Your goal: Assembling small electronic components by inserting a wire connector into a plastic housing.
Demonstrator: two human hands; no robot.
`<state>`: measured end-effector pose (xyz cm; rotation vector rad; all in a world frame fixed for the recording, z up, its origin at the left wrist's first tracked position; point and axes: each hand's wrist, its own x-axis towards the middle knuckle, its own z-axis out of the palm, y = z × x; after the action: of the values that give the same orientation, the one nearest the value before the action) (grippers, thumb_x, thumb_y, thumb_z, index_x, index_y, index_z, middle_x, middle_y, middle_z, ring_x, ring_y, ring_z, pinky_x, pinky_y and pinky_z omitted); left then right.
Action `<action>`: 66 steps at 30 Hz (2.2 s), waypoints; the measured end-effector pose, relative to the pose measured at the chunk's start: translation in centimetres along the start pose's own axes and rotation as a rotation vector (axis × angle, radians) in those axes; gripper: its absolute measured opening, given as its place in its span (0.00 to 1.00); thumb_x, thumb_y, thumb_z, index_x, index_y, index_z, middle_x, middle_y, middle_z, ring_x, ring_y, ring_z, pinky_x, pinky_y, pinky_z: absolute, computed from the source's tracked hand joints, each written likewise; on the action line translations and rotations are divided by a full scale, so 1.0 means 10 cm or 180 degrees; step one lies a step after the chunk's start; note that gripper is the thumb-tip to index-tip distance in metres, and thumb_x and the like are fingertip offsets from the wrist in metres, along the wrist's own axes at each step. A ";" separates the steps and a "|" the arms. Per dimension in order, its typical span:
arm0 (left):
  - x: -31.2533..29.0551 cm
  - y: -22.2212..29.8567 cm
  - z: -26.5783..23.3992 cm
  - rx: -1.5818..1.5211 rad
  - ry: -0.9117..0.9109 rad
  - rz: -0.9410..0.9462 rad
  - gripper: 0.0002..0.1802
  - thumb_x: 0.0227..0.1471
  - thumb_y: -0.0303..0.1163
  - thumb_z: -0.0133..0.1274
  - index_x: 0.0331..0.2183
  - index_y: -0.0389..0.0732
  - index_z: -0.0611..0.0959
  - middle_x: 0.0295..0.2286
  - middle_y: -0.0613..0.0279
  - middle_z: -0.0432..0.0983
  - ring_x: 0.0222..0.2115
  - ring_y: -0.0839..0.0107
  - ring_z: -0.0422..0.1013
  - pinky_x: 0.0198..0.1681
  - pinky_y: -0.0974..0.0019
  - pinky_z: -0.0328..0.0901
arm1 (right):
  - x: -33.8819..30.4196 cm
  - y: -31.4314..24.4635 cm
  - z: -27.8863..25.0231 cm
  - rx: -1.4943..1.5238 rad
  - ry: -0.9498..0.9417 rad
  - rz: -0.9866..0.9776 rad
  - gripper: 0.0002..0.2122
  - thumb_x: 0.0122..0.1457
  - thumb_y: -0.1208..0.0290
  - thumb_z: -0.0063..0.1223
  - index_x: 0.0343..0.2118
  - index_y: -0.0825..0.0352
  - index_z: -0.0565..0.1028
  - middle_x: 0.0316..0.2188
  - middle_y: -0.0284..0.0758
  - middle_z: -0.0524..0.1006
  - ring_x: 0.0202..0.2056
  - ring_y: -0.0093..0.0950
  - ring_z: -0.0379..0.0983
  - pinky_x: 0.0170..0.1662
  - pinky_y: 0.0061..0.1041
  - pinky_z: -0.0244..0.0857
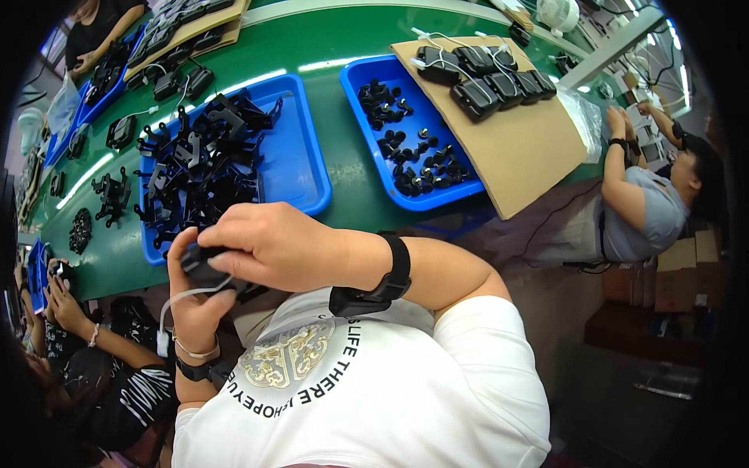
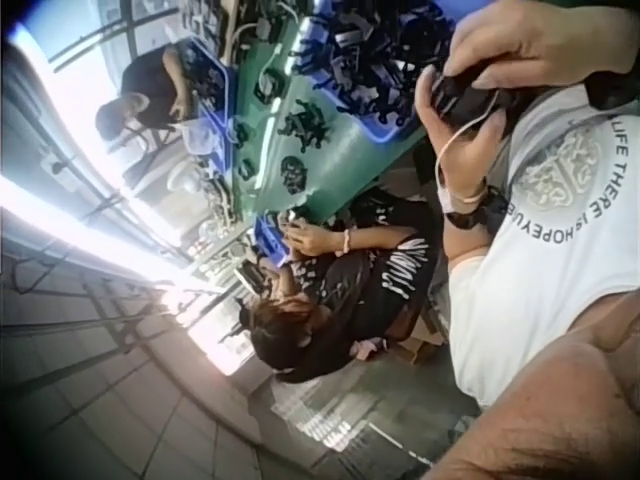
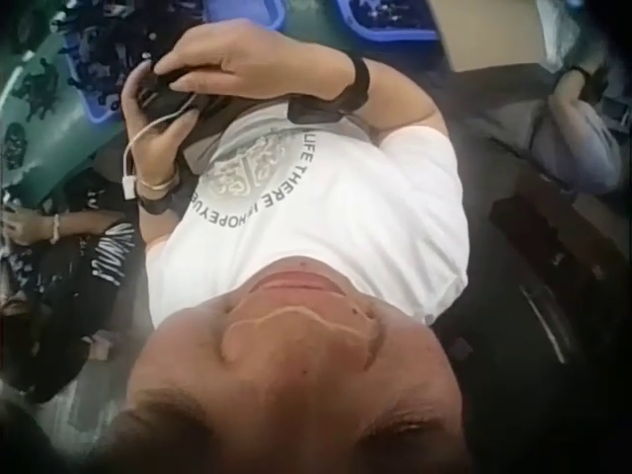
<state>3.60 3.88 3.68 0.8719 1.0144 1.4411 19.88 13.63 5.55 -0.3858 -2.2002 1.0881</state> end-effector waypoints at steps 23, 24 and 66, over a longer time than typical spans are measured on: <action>-0.12 -0.01 -0.47 -0.0615 -0.1228 -0.1073 0.45 0.30 0.30 0.67 0.51 0.33 0.65 0.42 0.57 0.70 0.41 0.72 0.69 0.44 0.71 0.63 | -0.37 1.38 -1.90 -0.4118 -0.1064 0.1886 0.07 0.44 0.81 0.47 0.28 0.68 0.72 0.27 0.48 0.74 0.35 0.45 0.71 0.37 0.40 0.65; -0.14 0.00 -0.50 -0.0874 -0.1386 -0.1111 0.44 0.31 0.31 0.67 0.51 0.33 0.65 0.44 0.57 0.68 0.42 0.72 0.68 0.45 0.70 0.62 | -0.33 1.32 -1.85 -0.4015 -0.1017 0.1907 0.08 0.43 0.82 0.47 0.29 0.68 0.72 0.27 0.48 0.74 0.35 0.45 0.71 0.37 0.40 0.65; -0.06 -0.19 -0.30 -0.1539 0.0196 -0.0027 0.27 0.55 0.22 0.42 0.54 0.50 0.54 0.39 0.56 0.71 0.36 0.69 0.74 0.34 0.65 0.73 | -0.08 0.03 0.25 -0.0743 0.0224 -0.0824 0.14 0.44 0.84 0.61 0.35 0.70 0.73 0.33 0.40 0.74 0.32 0.28 0.73 0.31 0.20 0.69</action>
<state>1.58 3.00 0.86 0.4723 0.6660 1.6208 18.77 11.91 3.81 -0.2263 -2.2457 0.6730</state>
